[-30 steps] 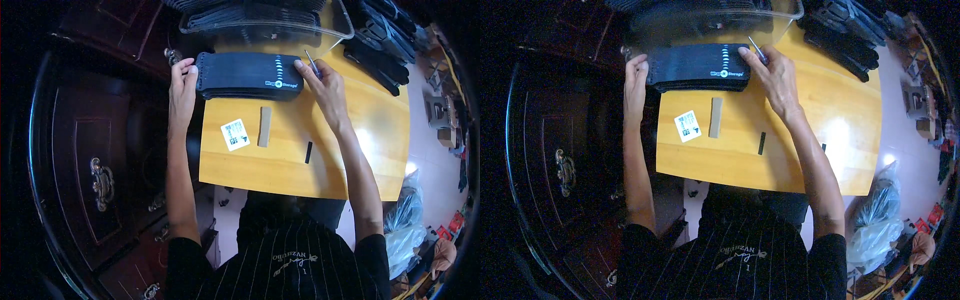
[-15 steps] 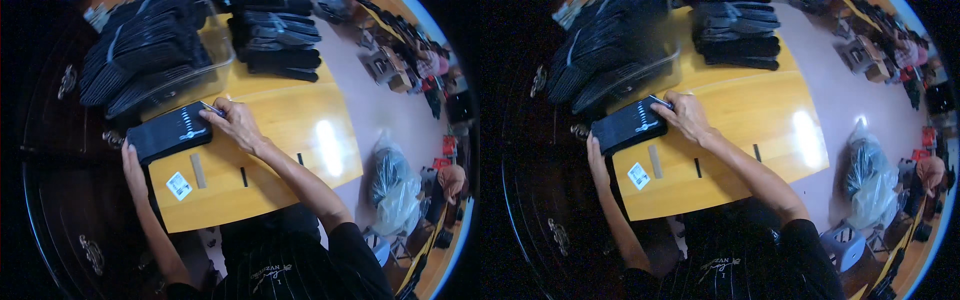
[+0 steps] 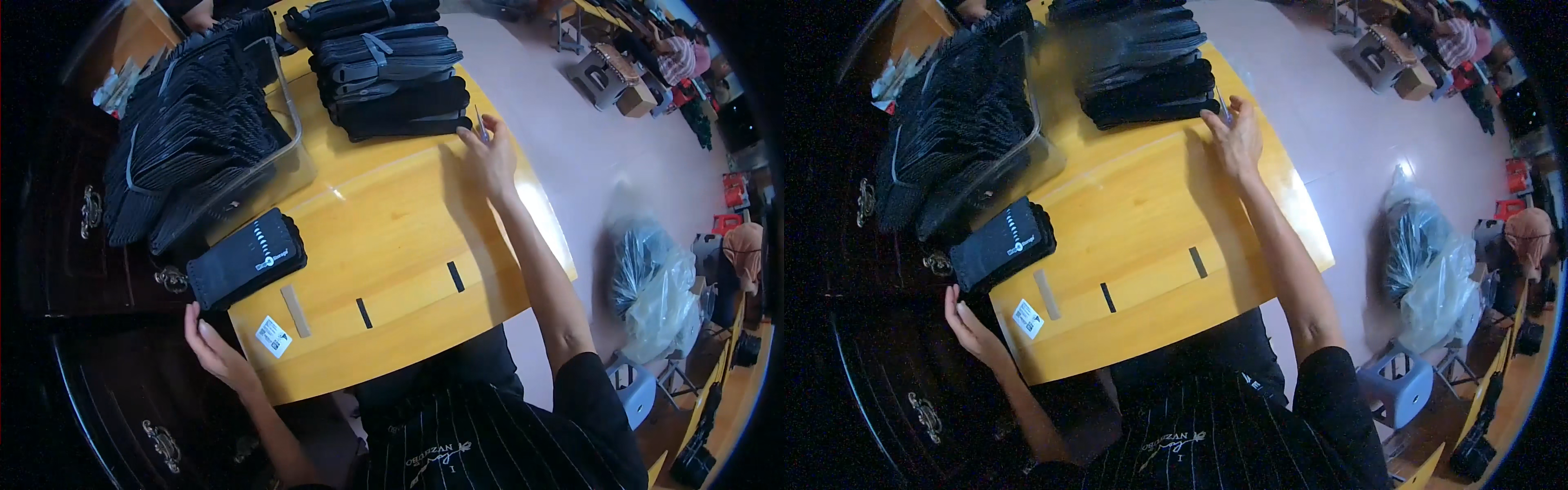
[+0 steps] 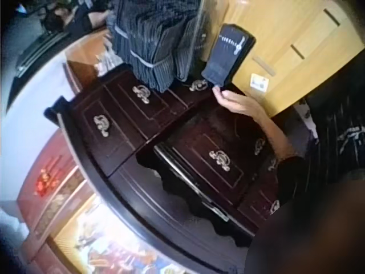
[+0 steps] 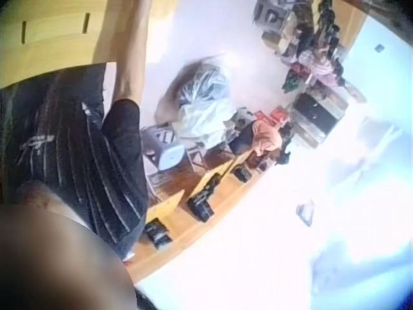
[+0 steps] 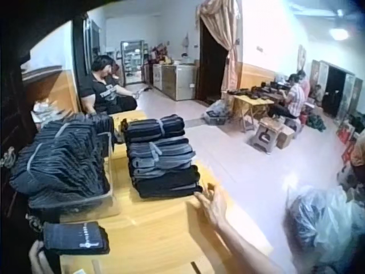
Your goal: Tooling and organizing leather or synthetic straps for assembly in a workshop environment.
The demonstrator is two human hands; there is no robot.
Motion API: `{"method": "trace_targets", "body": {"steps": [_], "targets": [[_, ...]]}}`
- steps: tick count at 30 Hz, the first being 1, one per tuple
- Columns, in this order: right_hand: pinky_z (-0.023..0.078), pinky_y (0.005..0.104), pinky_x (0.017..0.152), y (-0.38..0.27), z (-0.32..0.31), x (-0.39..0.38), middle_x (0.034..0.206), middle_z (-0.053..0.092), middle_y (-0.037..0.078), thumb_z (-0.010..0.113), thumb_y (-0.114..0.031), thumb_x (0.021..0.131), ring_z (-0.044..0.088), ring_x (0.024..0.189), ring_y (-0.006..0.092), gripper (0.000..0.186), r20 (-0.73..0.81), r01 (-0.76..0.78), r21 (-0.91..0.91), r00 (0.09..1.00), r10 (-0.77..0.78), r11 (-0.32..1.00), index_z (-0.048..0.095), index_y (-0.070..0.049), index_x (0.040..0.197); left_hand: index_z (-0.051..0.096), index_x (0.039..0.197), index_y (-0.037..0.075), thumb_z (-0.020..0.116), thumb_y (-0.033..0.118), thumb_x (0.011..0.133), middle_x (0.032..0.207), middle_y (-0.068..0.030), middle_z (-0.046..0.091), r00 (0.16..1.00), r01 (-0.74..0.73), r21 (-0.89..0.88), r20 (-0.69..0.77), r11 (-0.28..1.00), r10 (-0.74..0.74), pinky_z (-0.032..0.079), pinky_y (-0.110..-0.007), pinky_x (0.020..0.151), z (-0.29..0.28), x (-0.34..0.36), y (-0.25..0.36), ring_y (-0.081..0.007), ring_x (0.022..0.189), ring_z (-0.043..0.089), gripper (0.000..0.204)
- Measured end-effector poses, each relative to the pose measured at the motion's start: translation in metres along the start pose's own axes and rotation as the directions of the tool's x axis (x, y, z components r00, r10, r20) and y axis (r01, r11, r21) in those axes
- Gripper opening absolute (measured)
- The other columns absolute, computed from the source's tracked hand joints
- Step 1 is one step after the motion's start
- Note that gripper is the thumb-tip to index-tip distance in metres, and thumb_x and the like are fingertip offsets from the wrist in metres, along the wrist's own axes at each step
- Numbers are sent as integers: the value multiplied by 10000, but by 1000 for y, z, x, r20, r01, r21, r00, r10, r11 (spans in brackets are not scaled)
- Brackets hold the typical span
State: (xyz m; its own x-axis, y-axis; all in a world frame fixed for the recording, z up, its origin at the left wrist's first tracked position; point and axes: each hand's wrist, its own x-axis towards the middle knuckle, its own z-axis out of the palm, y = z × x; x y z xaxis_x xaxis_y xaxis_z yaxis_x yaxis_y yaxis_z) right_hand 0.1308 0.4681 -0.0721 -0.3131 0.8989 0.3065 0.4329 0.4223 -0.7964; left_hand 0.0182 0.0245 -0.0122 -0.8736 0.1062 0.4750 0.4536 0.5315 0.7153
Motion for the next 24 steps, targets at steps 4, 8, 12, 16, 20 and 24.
{"method": "trace_targets", "body": {"steps": [4,8,12,16,20,24], "targets": [[477,369,834,4,5,14,1078,627,178,762,-326,735,621,958,300,628,78,-24,92,997,17,995,508,18,1195,506,1222,-42,395,102,967,1229,-170,551,964,-239,1,122,971,237,355,-391,1024,26,-27,25,-298,1182,493,313],[481,378,808,6,2,10,991,644,159,788,-288,705,623,941,293,580,243,-103,100,967,76,990,539,2,1141,523,1202,-37,436,66,939,1225,-175,552,927,-273,-133,229,953,297,359,-398,1023,62,-50,58,-308,1176,499,296],[480,360,785,5,-16,4,1006,649,163,758,-233,735,626,900,288,461,323,60,-32,945,-47,998,589,-23,1108,540,1161,-39,487,28,904,1190,-183,560,862,-255,-176,404,951,306,375,-408,1000,96,-61,88,-322,1155,505,271],[489,379,753,8,-27,1,926,658,154,753,-278,738,635,850,293,399,297,98,-39,951,-82,994,637,-21,1021,545,1135,-39,513,32,900,1151,-189,561,721,-346,-254,544,903,429,393,-414,957,139,-43,128,-351,1102,512,247],[489,391,733,2,-23,5,903,657,157,743,-340,745,634,837,307,408,247,27,-73,969,-8,997,650,-35,999,547,1140,-20,536,55,894,1166,-187,543,599,-582,-323,451,746,662,383,-422,947,209,4,164,-356,1093,489,257],[489,433,693,4,-15,4,861,636,159,748,-351,728,625,817,338,343,215,151,-30,966,-141,988,663,-83,924,537,1170,8,582,80,861,1181,-159,539,522,-706,-263,435,658,734,381,-419,952,276,42,165,-326,1126,479,320]]}}
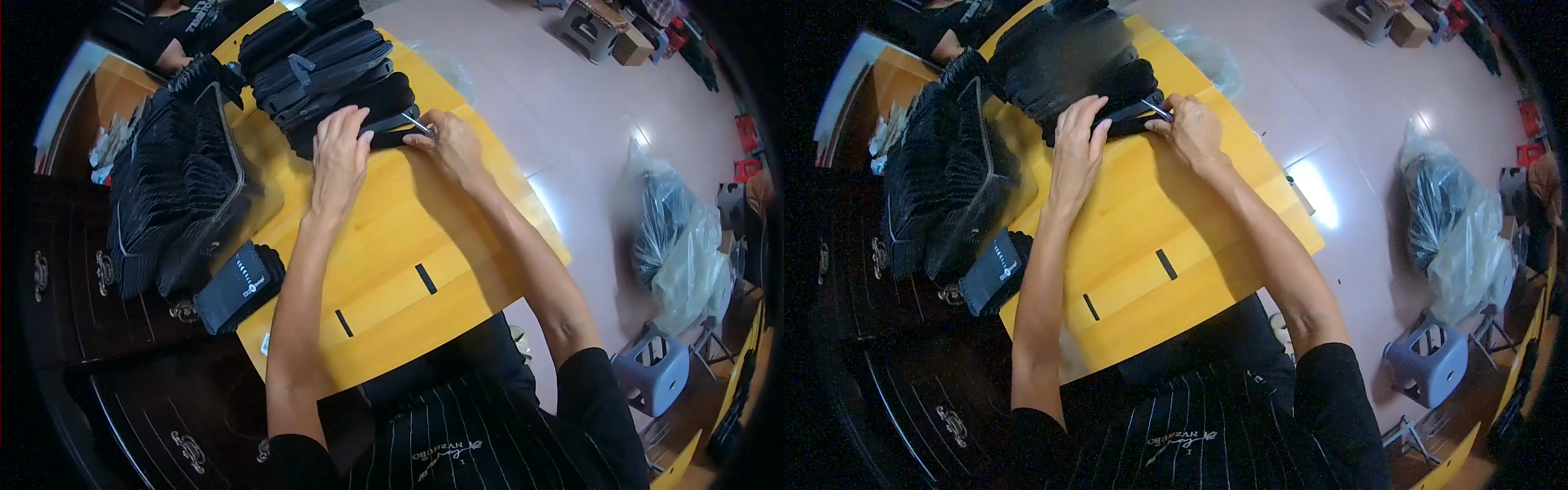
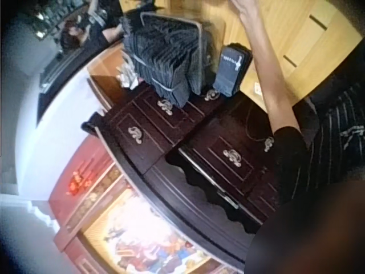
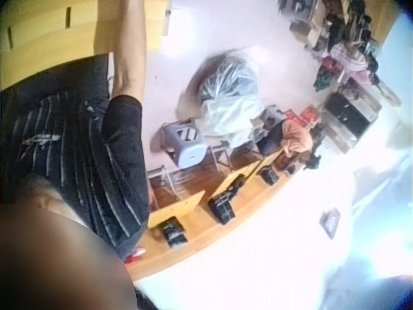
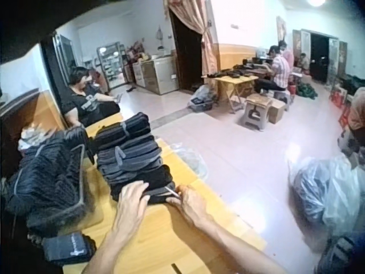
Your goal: Tooling and organizing leather or synthetic straps for assembly in a workshop environment.
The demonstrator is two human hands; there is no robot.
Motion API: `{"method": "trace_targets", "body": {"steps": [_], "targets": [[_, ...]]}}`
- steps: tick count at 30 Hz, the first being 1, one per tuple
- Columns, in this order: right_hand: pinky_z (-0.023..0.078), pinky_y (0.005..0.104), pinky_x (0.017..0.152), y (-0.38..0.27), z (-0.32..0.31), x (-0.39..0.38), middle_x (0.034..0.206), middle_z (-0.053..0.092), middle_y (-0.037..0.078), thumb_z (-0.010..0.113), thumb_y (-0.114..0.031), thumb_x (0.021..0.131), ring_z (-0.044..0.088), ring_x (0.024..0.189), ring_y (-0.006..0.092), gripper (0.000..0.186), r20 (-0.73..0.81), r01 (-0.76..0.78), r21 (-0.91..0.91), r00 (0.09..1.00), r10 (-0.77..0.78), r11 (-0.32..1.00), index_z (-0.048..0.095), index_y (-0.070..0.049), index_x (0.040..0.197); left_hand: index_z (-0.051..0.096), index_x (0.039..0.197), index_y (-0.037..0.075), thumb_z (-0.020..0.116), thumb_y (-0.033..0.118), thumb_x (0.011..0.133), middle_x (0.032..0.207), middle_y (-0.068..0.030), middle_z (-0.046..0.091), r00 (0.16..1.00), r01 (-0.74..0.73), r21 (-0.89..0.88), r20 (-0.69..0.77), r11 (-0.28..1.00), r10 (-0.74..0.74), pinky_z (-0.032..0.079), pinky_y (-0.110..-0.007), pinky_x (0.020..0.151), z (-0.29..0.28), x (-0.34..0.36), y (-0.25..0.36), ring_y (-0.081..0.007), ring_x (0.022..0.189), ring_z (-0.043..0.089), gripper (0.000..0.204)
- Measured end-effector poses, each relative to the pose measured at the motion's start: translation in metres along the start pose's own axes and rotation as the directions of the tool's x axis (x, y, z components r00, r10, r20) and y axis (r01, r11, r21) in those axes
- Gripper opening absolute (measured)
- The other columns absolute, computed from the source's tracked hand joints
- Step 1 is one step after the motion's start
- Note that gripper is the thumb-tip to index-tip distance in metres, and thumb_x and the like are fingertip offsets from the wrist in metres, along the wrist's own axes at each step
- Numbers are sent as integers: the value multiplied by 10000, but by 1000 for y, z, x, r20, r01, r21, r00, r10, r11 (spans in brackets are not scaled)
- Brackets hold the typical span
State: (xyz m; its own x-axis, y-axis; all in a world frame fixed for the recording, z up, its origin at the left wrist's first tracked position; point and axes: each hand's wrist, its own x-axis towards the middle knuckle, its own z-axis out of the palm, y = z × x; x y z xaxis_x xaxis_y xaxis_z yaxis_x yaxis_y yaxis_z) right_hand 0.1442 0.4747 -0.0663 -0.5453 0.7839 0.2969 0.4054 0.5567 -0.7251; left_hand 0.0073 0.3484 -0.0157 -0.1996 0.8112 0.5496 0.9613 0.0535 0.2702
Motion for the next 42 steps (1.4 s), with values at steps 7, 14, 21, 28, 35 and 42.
{"method": "trace_targets", "body": {"steps": [7,14,21,28,35,42], "targets": [[453,403,710,14,-23,-9,831,598,138,747,-297,734,594,826,319,326,62,15,60,998,-18,998,628,-61,925,501,1232,73,747,77,703,1182,-104,527,997,21,217,64,976,-35,408,-390,885,30,25,3,-279,1091,497,583],[457,386,638,2,-33,-38,752,606,146,770,-134,704,608,738,320,319,190,32,168,980,-64,985,530,-48,897,518,1076,83,744,-10,625,1097,-90,523,994,-39,299,108,953,7,411,-391,851,36,33,-5,-283,1028,499,513],[480,387,678,-17,-73,-93,840,629,128,738,-66,706,620,763,322,257,151,-56,279,988,13,959,611,-44,928,514,1109,83,744,-11,615,1101,-94,521,994,-83,254,91,964,62,409,-395,857,33,32,-5,-287,1029,498,553],[456,258,641,-37,-130,-127,904,600,53,671,51,754,577,754,133,230,154,-89,361,987,35,928,649,-24,971,530,1212,47,639,271,859,1185,-145,565,988,-47,-65,144,997,56,404,-387,954,-16,6,47,-300,1120,519,432],[504,286,636,-66,-143,-165,909,609,50,731,6,676,623,798,149,274,13,205,357,974,-224,911,702,-95,930,545,1072,0,581,314,925,747,-20,555,639,678,-558,769,478,-10,461,-250,649,-83,-75,141,-102,687,551,348],[403,178,631,-81,-145,-204,960,595,19,682,-158,834,522,783,66,370,253,-277,696,958,135,663,594,-32,1171,561,993,9,635,181,894,669,-12,527,749,652,-501,544,569,-379,412,-249,550,-115,-136,170,-95,572,497,212]]}}
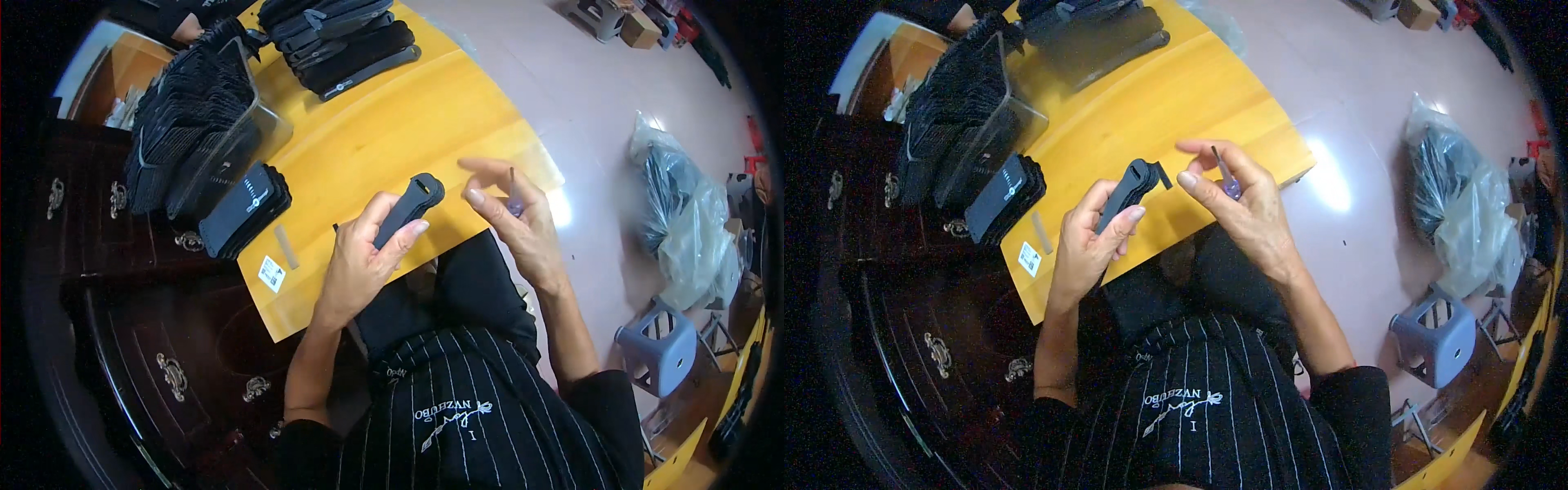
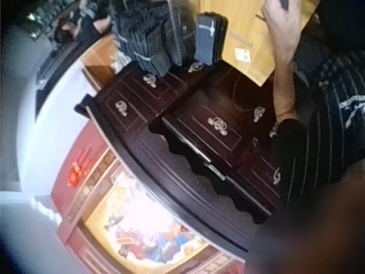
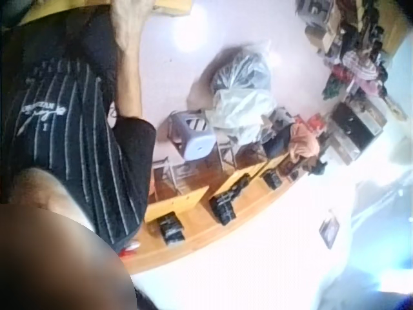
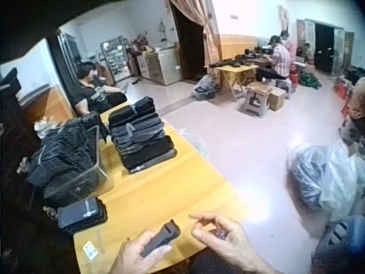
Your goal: Tooling and organizing leather or synthetic straps for assembly in a workshop environment.
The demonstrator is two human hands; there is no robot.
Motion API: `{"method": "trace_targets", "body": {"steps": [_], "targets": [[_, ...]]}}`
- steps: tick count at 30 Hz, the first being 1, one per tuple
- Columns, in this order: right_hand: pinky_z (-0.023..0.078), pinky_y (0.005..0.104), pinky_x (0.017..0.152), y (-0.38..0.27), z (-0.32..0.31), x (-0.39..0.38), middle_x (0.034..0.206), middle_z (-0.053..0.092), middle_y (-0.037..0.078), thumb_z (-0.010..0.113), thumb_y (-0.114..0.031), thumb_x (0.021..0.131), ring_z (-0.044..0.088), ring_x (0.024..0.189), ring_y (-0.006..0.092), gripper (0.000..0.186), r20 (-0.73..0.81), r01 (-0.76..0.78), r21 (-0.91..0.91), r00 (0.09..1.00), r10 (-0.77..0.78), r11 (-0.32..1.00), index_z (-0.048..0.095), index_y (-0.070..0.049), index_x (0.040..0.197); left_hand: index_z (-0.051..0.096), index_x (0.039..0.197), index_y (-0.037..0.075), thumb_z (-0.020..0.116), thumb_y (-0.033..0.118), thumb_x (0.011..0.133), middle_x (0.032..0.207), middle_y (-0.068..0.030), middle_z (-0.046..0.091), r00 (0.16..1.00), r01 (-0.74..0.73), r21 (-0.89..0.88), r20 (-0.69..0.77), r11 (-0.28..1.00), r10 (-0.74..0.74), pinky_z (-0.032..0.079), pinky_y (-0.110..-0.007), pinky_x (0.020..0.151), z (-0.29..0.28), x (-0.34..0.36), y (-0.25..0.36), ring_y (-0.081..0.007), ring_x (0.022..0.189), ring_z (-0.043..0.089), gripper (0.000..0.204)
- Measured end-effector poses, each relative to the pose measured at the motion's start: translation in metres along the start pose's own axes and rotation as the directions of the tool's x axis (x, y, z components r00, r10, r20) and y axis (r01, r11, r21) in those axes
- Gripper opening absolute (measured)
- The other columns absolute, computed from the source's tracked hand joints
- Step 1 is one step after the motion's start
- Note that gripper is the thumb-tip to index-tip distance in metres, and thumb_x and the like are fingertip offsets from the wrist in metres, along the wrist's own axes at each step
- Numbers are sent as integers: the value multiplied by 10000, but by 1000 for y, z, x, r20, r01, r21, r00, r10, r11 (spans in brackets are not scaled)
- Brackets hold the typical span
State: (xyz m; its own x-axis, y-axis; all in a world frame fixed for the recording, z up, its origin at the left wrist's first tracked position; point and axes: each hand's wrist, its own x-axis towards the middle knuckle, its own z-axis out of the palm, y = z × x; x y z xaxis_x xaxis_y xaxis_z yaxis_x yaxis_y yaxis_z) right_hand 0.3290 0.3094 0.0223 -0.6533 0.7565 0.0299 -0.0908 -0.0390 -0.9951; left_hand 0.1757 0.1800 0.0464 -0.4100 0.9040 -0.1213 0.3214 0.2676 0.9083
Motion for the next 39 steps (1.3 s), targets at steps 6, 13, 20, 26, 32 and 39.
{"method": "trace_targets", "body": {"steps": [6,13,20,26,32,39], "targets": [[402,189,615,-16,9,-20,842,585,-16,658,-282,874,511,736,60,355,295,-191,102,943,154,976,617,-29,1120,568,1037,11,627,174,891,727,-51,588,990,29,-112,139,993,-13,451,-268,616,11,-29,16,-124,668,565,226],[443,237,637,3,10,-50,756,581,15,663,-295,869,524,713,83,334,257,-72,4,964,68,997,625,12,996,548,1049,29,634,196,872,846,-200,603,994,-101,102,51,990,96,467,-370,692,34,-61,-3,-343,805,618,258],[434,267,590,-10,13,-64,718,576,52,673,-325,854,522,652,108,335,234,-13,-229,970,68,973,604,-1,909,535,1076,21,630,171,858,955,-169,621,941,-309,394,-1,865,337,473,-407,753,46,-76,-5,-353,882,603,281],[350,224,505,1,18,-68,679,511,-38,615,-281,905,444,573,68,268,220,-228,208,958,181,951,597,-19,955,555,1083,20,654,147,822,977,-166,629,963,-202,597,-23,776,268,480,-408,766,47,-77,5,-343,910,607,307],[240,182,459,-10,19,-65,646,404,-87,576,-250,933,327,519,14,217,221,-355,323,930,295,877,590,-52,1020,633,1093,30,718,71,756,1032,-81,628,591,-573,609,-158,549,791,481,-353,808,63,-89,3,-264,930,617,350],[188,185,435,-30,5,-64,618,370,-101,550,-249,948,281,494,0,235,223,-300,306,945,238,903,600,-57,1072,516,1193,-15,657,39,849,1064,-114,591,999,-42,-731,-38,681,21,510,-269,709,83,-95,-39,-178,862,626,376]]}}
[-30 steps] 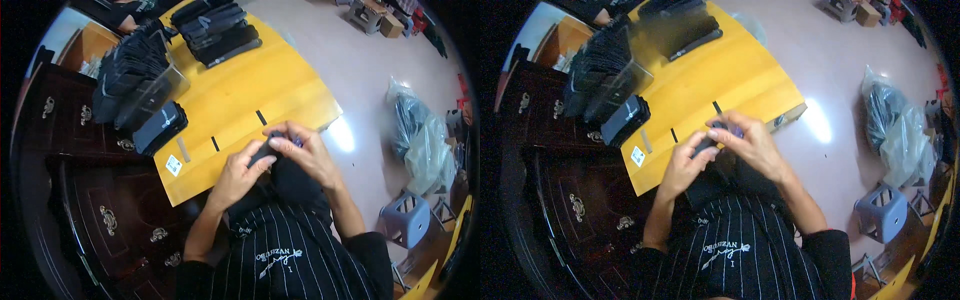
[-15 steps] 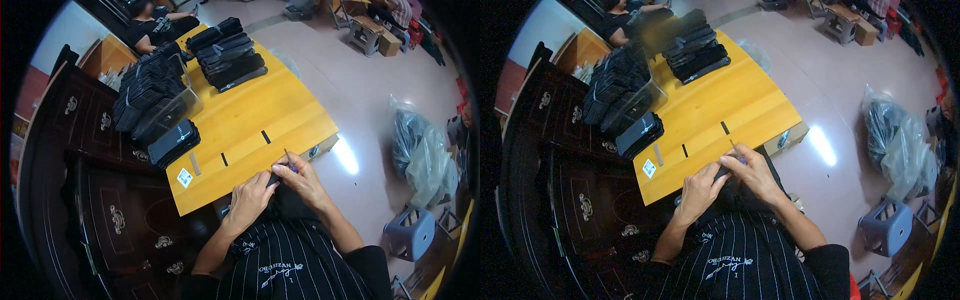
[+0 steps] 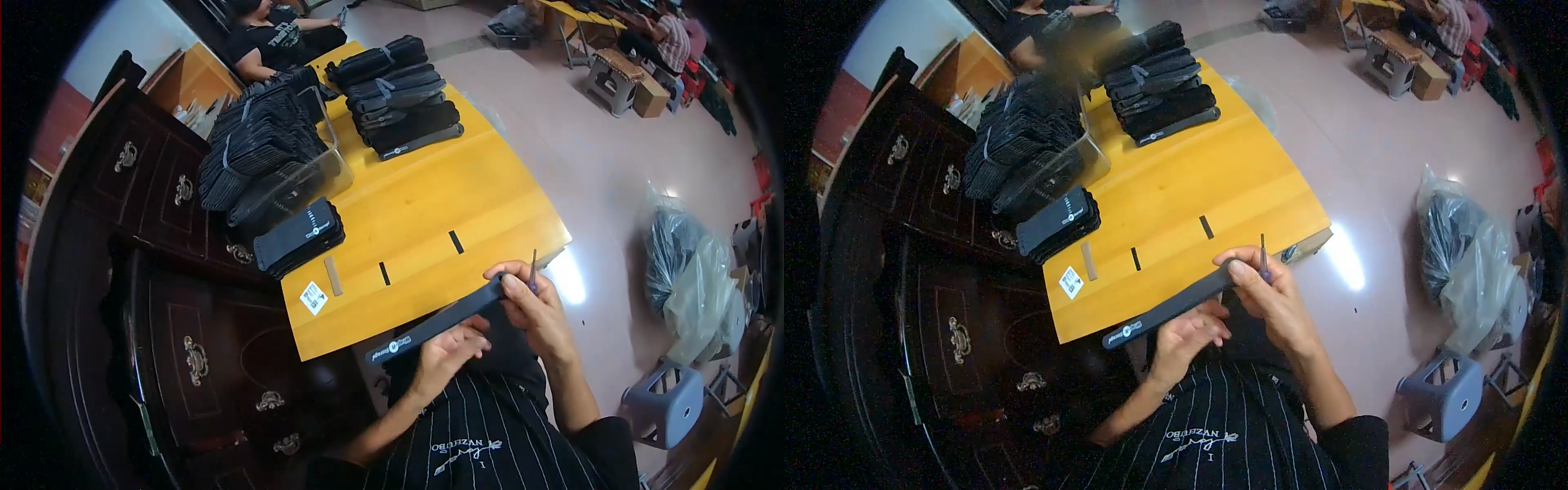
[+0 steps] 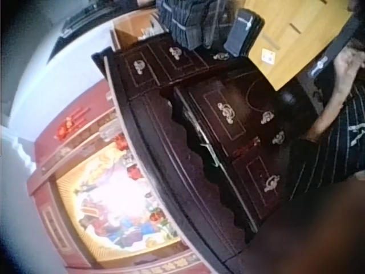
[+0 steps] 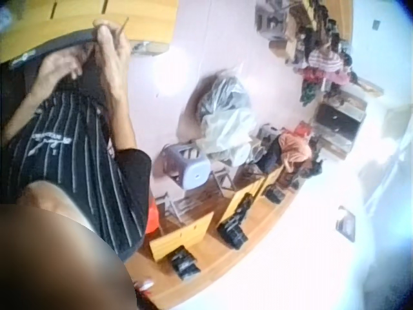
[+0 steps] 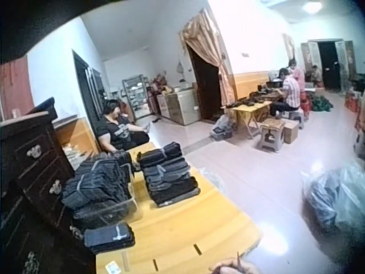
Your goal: Tooling and organizing leather or synthetic straps for assembly in a workshop environment.
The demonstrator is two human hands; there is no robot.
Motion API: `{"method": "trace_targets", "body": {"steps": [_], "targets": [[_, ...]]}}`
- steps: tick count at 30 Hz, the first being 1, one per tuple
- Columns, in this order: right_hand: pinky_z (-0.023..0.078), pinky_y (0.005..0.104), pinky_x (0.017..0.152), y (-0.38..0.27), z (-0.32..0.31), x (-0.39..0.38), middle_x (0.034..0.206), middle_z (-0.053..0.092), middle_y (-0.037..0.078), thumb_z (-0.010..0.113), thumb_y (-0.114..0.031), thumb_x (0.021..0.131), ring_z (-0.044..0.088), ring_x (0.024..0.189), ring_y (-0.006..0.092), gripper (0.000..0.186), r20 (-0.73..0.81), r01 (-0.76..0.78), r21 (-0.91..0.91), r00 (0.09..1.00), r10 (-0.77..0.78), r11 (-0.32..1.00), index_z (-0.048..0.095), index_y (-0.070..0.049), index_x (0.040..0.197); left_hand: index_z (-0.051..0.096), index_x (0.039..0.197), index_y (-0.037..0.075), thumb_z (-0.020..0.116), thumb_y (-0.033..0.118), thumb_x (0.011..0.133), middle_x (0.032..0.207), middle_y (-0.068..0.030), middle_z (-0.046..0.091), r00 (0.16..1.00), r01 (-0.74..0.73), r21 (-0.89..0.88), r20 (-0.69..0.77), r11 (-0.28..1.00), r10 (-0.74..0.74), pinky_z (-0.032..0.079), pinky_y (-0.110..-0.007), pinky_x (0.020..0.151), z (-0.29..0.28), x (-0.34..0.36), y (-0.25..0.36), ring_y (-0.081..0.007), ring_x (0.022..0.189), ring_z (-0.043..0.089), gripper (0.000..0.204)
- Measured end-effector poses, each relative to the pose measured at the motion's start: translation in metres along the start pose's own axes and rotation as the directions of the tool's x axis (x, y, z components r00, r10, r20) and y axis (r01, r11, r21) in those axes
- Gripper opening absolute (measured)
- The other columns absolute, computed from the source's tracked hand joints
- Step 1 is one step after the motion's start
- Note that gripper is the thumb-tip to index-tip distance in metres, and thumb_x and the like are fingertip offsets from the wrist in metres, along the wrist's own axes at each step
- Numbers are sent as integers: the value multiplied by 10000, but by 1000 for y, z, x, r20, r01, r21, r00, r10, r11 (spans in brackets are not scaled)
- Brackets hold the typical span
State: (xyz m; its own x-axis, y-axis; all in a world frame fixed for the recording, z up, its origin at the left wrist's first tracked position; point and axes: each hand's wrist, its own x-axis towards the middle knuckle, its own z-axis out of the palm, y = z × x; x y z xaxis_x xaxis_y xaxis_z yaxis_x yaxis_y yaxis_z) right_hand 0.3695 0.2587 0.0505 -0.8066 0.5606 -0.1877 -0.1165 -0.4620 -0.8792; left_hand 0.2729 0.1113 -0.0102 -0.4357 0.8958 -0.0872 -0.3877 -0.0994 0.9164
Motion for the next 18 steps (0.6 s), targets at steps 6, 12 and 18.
{"method": "trace_targets", "body": {"steps": [6,12,18], "targets": [[341,174,526,1,27,-9,722,521,-54,573,-202,938,434,583,26,237,52,-36,-18,998,37,999,574,-38,1109,510,1167,1,649,7,849,1171,-123,501,959,-271,-137,-126,953,255,512,-278,798,2,11,16,-189,916,602,347],[444,206,625,4,36,-11,813,599,22,593,-145,922,542,692,58,232,66,104,-317,994,-88,943,577,-19,1116,551,1081,-19,681,9,824,1109,-116,547,924,-351,17,-154,936,349,491,-275,850,-6,5,32,-185,1011,568,289],[524,340,644,13,46,-4,941,646,175,657,-24,810,664,787,311,286,202,432,-720,879,-431,543,576,14,1081,583,1051,-35,701,6,803,1066,-125,586,914,-313,384,-127,869,386,446,-283,893,-20,7,42,-191,1001,567,278]]}}
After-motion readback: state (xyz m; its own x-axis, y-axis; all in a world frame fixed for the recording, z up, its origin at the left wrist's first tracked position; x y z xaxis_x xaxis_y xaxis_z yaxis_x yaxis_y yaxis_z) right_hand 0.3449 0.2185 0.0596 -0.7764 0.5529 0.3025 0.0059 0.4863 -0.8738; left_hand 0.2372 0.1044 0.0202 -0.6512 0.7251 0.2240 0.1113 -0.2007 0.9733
